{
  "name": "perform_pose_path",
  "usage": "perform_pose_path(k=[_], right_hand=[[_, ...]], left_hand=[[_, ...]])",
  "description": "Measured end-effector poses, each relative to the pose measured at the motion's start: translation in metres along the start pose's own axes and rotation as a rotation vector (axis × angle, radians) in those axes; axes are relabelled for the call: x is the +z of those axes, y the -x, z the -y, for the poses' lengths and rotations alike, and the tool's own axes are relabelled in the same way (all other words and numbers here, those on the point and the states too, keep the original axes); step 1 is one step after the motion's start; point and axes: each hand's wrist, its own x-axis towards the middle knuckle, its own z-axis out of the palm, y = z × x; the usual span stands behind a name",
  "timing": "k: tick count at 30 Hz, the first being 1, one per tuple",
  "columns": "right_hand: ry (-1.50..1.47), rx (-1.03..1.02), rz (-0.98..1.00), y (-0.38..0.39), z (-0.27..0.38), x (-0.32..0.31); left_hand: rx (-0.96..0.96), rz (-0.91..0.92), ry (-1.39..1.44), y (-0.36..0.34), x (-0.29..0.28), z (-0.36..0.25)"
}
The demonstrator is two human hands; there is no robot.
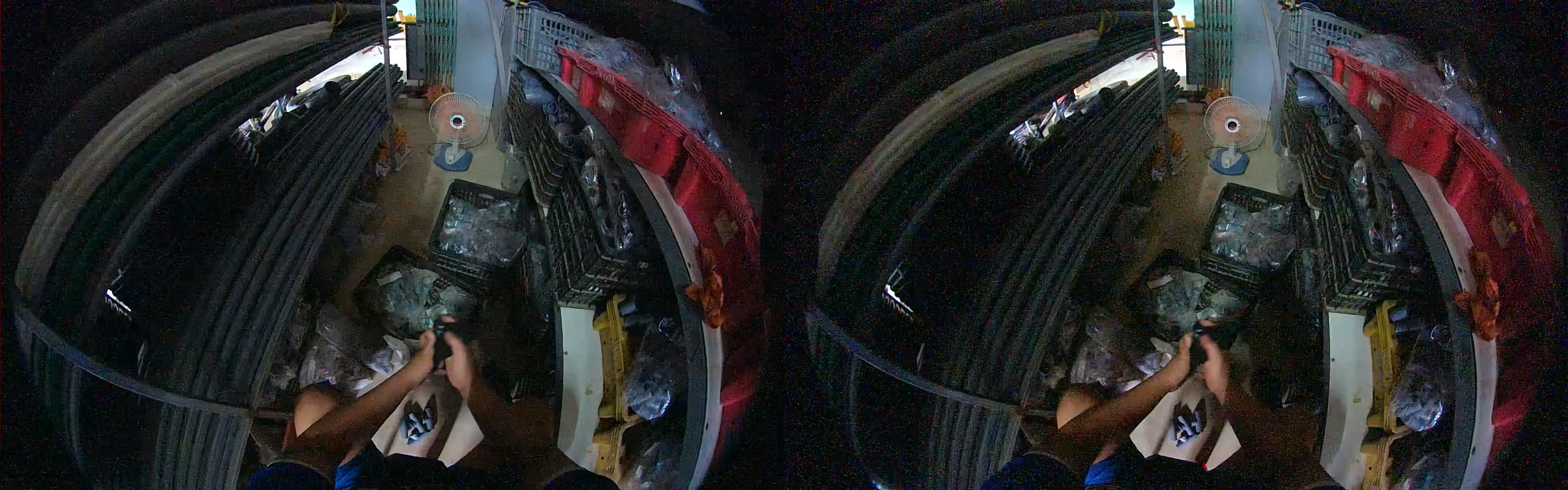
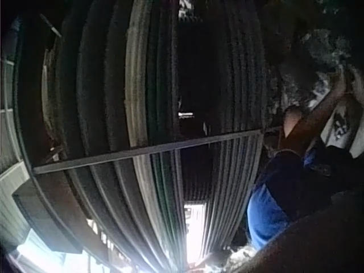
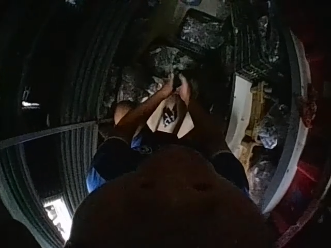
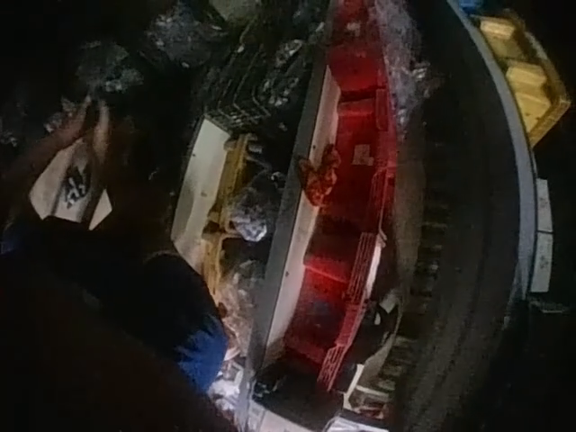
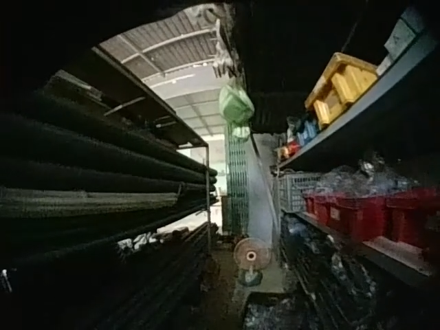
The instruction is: Inspecting and sorting plumbing valves and fittings from plastic bags.
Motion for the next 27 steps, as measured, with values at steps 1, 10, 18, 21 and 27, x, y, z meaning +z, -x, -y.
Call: perform_pose_path(k=[1,10,18,21,27], right_hand=[[0.026,0.043,0.101,0.005,0.006,0.005],[0.449,-0.239,0.150,0.004,0.040,0.040],[0.299,-0.081,-0.239,-0.001,0.039,0.030],[0.514,0.114,-0.477,0.001,0.036,0.026],[0.265,0.050,-0.013,-0.002,0.003,0.014]], left_hand=[[0.007,-0.045,-0.057,0.002,-0.001,-0.003],[-0.065,0.086,0.554,0.017,-0.007,-0.037],[-0.211,0.111,0.361,0.021,0.010,-0.027],[-0.255,0.187,0.515,0.016,0.008,-0.017],[-0.158,0.144,0.411,0.000,-0.011,-0.007]])
